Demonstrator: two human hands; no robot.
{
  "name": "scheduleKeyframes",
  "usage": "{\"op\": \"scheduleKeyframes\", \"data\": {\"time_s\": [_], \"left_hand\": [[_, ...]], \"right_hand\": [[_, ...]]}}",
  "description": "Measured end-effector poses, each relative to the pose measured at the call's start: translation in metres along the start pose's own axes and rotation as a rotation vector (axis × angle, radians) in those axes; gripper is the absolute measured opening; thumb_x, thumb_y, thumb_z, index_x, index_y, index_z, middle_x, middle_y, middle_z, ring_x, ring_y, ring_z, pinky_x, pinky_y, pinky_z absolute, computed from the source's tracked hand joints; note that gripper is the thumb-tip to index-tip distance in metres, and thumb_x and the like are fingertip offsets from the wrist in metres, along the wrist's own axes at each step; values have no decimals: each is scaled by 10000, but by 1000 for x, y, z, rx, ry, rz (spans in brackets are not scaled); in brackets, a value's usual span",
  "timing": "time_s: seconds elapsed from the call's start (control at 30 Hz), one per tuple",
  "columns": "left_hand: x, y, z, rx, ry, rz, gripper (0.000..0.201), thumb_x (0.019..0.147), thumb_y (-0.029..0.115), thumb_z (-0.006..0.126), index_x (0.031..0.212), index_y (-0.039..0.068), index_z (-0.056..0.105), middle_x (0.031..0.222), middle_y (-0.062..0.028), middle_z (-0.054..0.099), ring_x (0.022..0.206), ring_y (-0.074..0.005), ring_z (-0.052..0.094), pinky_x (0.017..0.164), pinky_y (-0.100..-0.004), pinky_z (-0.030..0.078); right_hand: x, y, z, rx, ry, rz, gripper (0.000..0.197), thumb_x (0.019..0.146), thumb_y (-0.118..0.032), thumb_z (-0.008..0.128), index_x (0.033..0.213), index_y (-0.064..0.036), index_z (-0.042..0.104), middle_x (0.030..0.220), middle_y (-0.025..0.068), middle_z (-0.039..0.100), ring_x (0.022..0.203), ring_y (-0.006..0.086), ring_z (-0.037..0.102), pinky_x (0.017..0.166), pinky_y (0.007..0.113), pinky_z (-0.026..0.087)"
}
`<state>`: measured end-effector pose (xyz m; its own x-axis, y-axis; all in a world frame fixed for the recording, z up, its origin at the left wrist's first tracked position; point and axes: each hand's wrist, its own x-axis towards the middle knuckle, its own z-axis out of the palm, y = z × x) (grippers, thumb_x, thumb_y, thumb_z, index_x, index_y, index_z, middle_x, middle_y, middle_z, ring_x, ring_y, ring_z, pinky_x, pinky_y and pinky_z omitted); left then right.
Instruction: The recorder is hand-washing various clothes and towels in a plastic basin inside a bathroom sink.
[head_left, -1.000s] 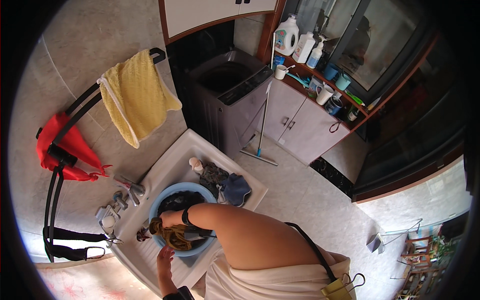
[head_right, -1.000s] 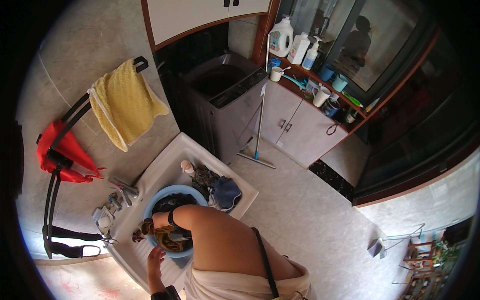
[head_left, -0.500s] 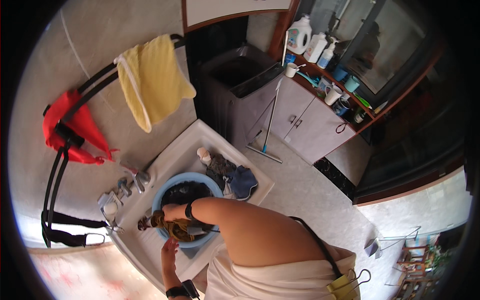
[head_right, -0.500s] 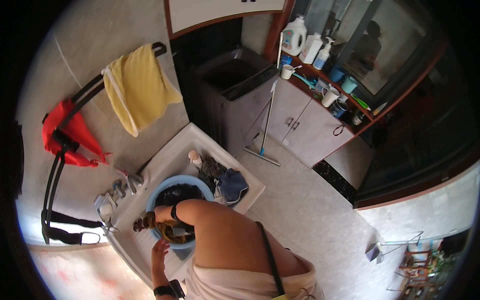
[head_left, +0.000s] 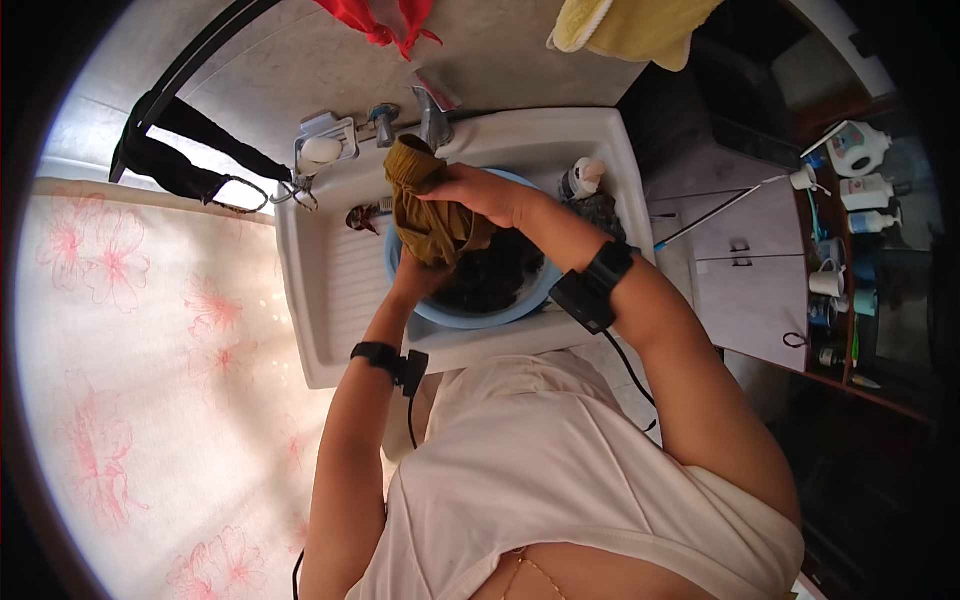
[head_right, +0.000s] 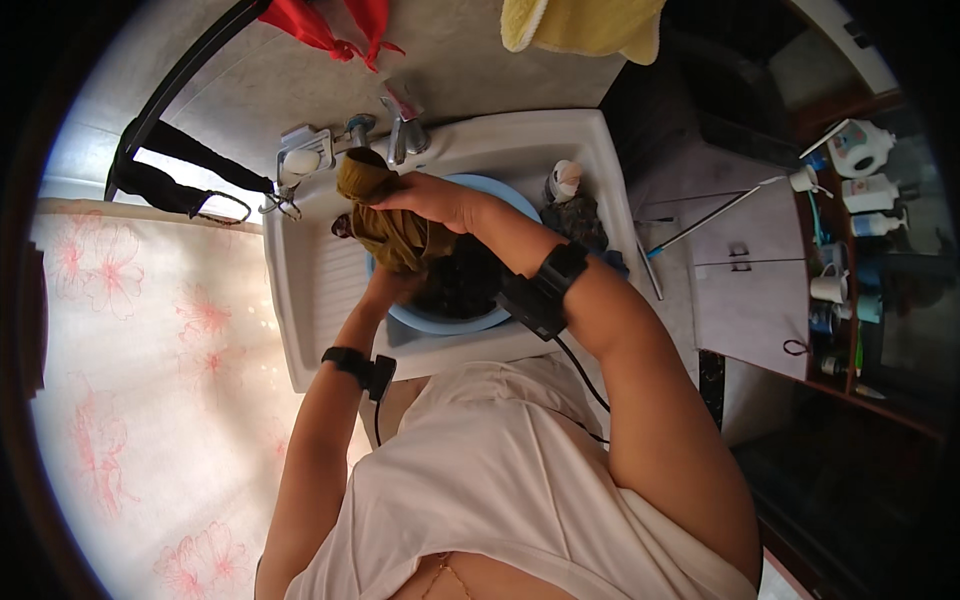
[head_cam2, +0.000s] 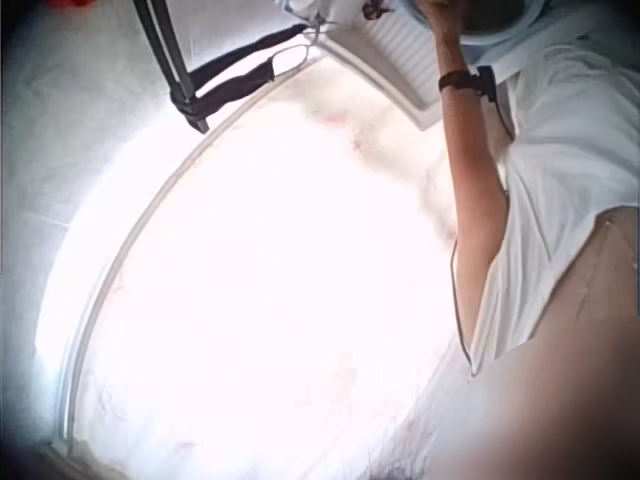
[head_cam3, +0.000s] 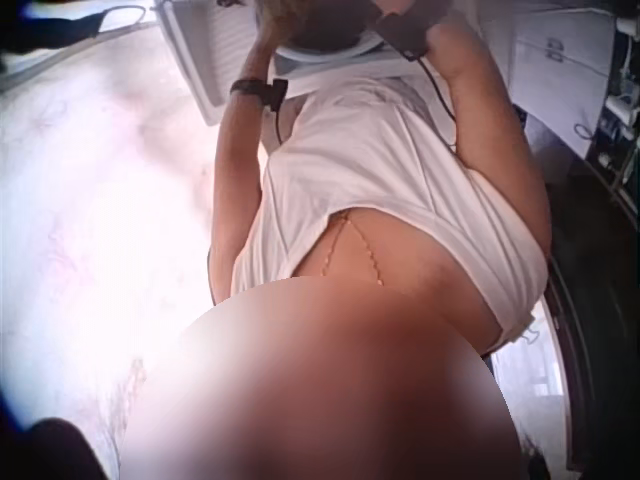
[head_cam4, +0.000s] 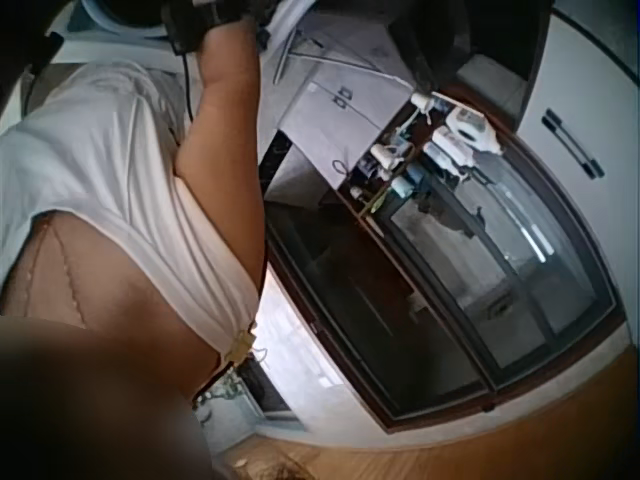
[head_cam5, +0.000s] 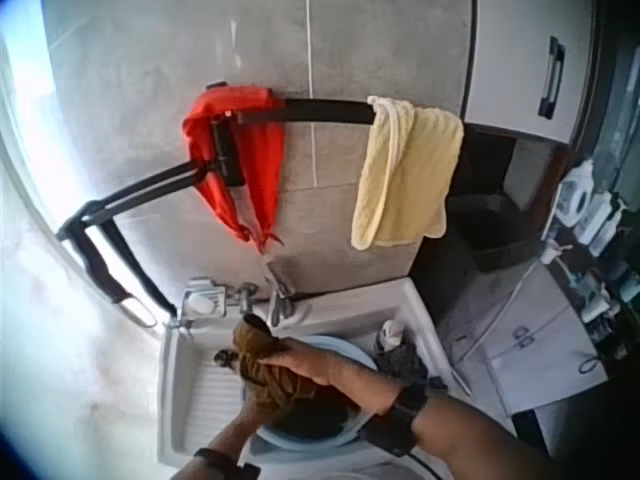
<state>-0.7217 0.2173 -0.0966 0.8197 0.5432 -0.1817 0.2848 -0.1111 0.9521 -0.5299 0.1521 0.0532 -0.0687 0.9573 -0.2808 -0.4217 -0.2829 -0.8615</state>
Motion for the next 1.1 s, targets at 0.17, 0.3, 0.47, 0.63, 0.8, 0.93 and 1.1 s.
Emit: {"op": "scheduleKeyframes", "data": {"time_s": [0.17,0.3,0.47,0.63,0.8,0.93,1.1], "left_hand": [[12,-5,-4,-109,93,-105,525,707,88,752,1183,29,539,1063,-76,626,985,-201,585,861,-322,461],[-1,5,-9,-291,88,-262,396,802,145,640,1163,4,559,1064,-71,623,983,-173,571,870,-302,439],[1,13,-22,-281,316,-268,327,872,161,521,1148,-4,580,1086,-66,623,1018,-159,556,911,-276,406],[-2,93,-31,-480,243,21,340,860,107,552,1183,3,526,1056,-65,621,944,-133,572,828,-271,451],[4,60,-25,-238,37,-198,485,840,181,639,1255,-12,477,1140,-116,597,1050,-204,569,918,-300,439],[-9,-52,-23,91,48,-182,908,719,301,760,1404,-53,280,1284,-237,500,1238,-329,459,1043,-346,348],[-18,-67,5,262,93,-58,1192,571,339,849,1461,25,121,1391,-228,356,1288,-356,375,1056,-383,340]], "right_hand": [[-22,-46,27,96,-56,-172,442,850,-263,649,1203,-17,544,1143,65,608,1027,151,587,919,305,445],[-32,-71,30,299,-110,-340,481,841,-324,678,1205,-45,533,1131,48,612,1004,135,597,906,300,465],[-40,-74,16,243,-138,-360,482,858,-350,656,1213,-53,523,1114,40,609,1009,131,593,909,297,463],[-41,-22,-29,-99,173,-208,434,890,-290,609,1224,-24,530,1131,61,610,1033,142,576,896,300,448],[-34,41,-46,-365,349,-15,387,885,-215,588,1205,0,553,1142,78,615,1027,168,578,900,307,435],[-20,61,-27,-398,340,86,361,869,-182,594,1172,13,574,1120,97,623,1012,185,584,889,304,435],[-35,19,-1,4,121,-87,408,878,-235,615,1209,-6,545,1130,72,608,1038,169,572,904,310,438]]}}
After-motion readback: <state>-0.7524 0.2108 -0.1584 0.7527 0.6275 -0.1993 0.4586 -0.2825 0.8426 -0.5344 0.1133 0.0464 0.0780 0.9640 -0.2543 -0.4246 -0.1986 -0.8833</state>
